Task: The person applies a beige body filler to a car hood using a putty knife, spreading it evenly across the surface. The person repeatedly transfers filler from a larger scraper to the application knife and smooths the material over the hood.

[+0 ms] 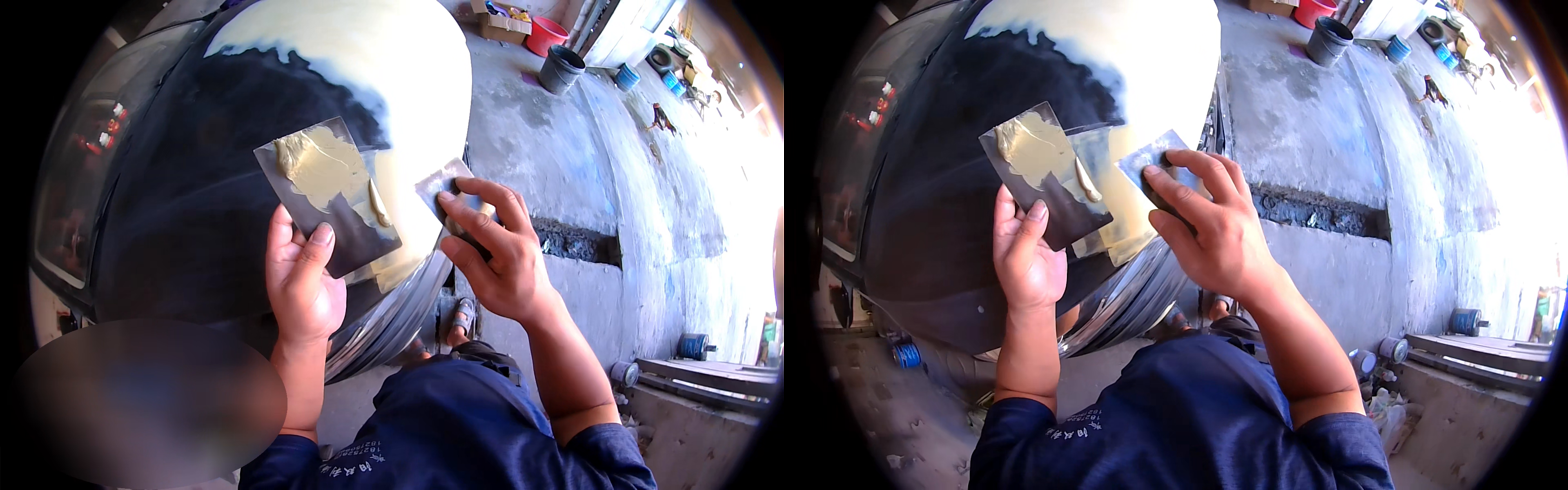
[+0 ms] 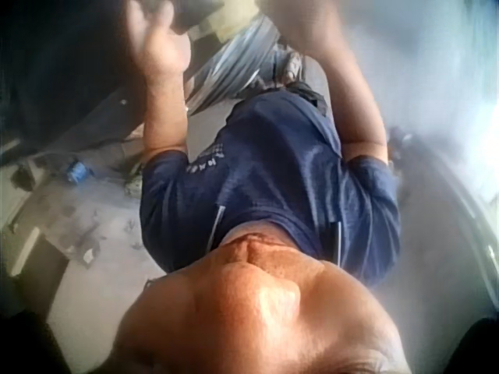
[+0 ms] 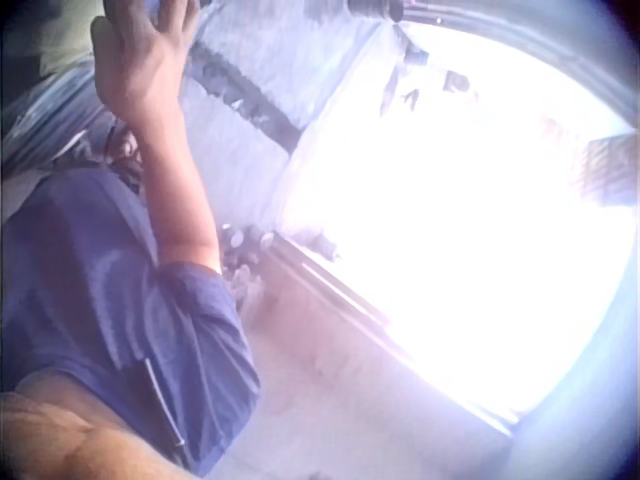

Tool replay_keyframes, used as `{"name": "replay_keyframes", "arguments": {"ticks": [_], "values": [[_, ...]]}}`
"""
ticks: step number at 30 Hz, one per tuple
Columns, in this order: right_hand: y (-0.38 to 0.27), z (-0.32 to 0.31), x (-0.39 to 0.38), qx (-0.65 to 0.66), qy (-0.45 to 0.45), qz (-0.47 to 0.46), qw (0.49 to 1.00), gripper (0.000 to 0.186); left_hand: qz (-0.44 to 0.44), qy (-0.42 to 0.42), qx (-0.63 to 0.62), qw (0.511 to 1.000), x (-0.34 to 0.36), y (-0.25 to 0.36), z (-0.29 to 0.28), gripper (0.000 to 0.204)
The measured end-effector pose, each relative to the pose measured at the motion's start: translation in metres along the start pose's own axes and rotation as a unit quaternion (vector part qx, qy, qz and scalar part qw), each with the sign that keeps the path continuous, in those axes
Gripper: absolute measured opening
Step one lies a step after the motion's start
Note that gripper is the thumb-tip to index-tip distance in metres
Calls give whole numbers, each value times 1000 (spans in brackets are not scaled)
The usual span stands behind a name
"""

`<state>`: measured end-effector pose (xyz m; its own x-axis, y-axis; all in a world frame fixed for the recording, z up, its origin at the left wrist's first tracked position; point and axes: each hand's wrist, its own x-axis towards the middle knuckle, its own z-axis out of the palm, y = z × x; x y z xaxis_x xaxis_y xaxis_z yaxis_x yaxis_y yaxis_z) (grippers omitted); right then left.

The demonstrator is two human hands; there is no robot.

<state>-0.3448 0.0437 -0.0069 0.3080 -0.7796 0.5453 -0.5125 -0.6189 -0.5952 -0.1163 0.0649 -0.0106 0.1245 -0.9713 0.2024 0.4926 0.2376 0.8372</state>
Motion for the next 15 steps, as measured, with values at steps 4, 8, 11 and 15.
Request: {"name": "replay_keyframes", "arguments": {"ticks": [4,8,11,15], "values": [[-12,-2,13,-94,-8,-58,994,43,39,7,65,997,2,-10,15,45],[4,0,7,-118,-58,-42,990,41,53,-1,102,993,12,-16,22,40],[42,-7,8,-67,-87,27,994,40,109,11,123,986,37,-19,19,38],[82,-2,22,-49,-145,152,976,43,96,-2,103,990,85,-8,-10,38]]}}
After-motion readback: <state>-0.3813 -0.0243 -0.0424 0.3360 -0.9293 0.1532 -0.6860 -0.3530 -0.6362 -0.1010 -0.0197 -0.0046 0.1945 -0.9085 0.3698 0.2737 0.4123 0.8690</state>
